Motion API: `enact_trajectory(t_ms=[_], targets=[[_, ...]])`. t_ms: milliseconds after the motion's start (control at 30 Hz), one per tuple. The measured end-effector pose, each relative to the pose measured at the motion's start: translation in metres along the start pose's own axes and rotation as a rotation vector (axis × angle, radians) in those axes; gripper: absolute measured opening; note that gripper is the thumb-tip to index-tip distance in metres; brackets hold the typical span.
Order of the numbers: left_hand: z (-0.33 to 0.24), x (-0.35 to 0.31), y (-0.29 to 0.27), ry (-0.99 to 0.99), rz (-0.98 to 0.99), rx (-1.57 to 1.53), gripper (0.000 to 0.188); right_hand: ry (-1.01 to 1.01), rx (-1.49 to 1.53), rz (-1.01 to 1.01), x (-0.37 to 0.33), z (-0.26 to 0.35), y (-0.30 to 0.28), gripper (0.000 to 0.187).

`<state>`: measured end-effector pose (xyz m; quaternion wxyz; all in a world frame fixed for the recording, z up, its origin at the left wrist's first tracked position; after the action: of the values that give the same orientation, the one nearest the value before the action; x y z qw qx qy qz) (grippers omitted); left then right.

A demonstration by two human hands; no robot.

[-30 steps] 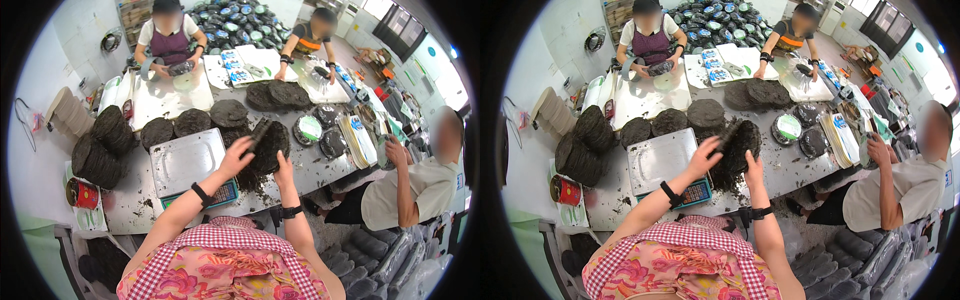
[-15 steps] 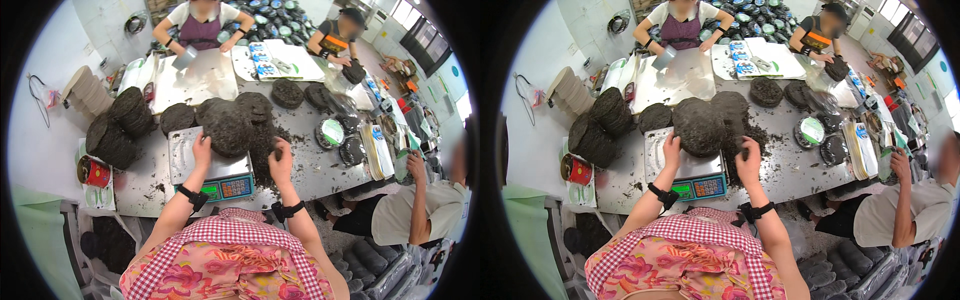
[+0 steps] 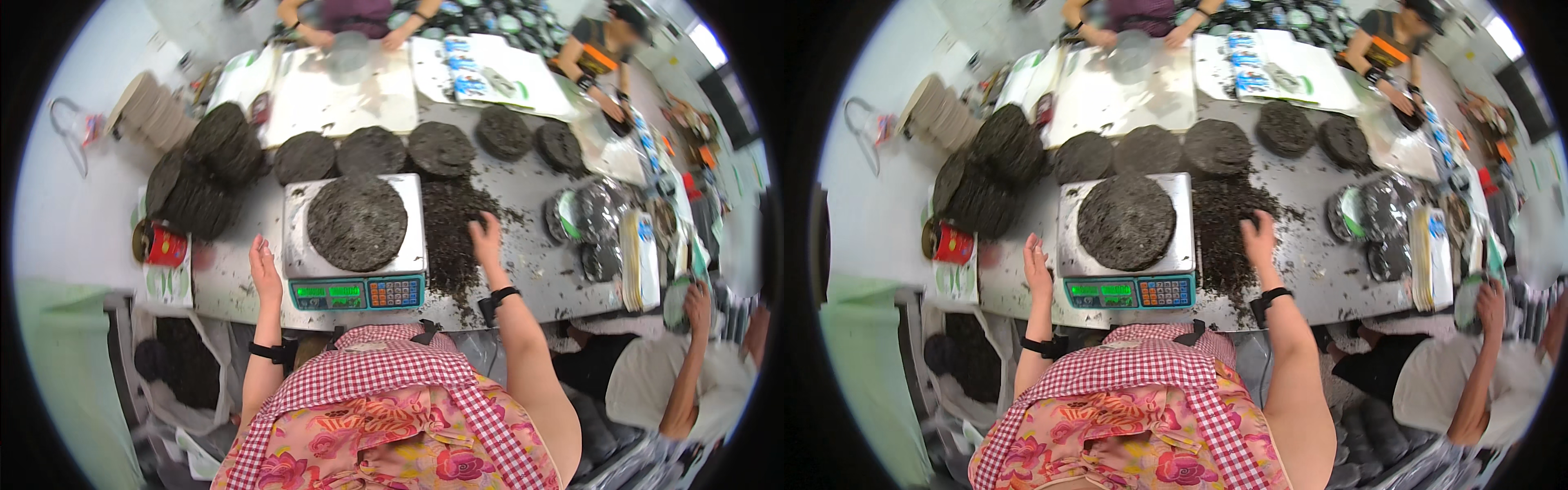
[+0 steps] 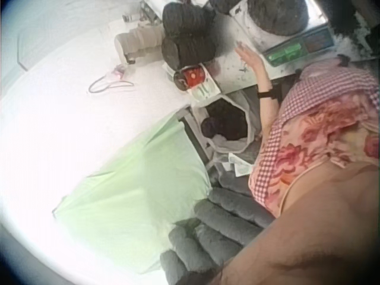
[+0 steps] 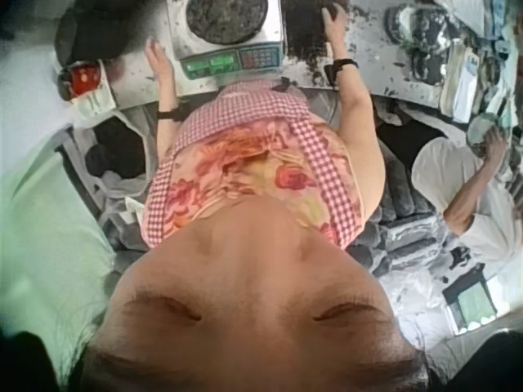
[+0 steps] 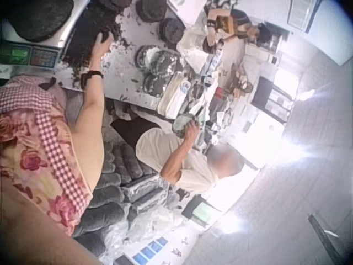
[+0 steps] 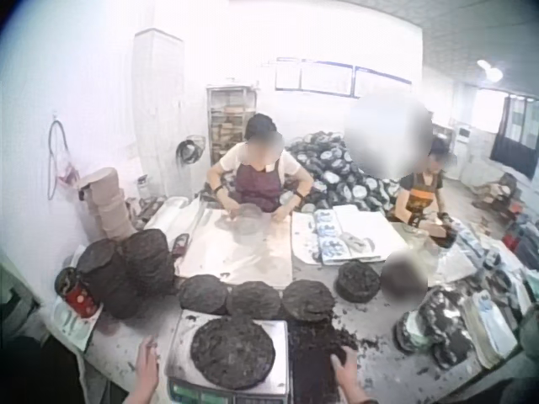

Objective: The person weighs dark circular tea cakes one by one using a digital scale and organizes them into stacks on a workbench.

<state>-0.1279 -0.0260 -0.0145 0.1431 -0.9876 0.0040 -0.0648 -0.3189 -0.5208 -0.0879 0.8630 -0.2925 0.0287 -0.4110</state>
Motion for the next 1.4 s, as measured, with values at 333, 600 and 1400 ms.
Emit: enact_trajectory(t_ms=[333, 600, 1400], targets=[[0.017, -0.043, -0.077, -0.147, -0.078, 0.179, 0.037, 0.269, 0.085, 0.162, 0.086, -0.113, 0.055, 0.061], [-0.009, -0.027, -0.016, -0.074, 0.062, 0.164, 0.035, -0.344, -0.142, 0.262, 0.005, 0.021, 0.049, 0.031], [0.029, -0.043, -0.048, -0.124, 0.077, 0.102, 0.036, -0.188, -0.311, 0.16, -0.055, -0.016, 0.013, 0.085]])
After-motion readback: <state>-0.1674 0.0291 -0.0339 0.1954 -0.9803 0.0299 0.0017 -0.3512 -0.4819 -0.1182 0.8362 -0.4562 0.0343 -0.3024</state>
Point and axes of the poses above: each hand's wrist, its own x-axis towards the middle knuckle, its own y-axis out of the palm, z = x × y, the point moved 7 cm from there along x, towards the middle knuckle, and after that the axes turned 1 degree about x, right-handed, at the moved point
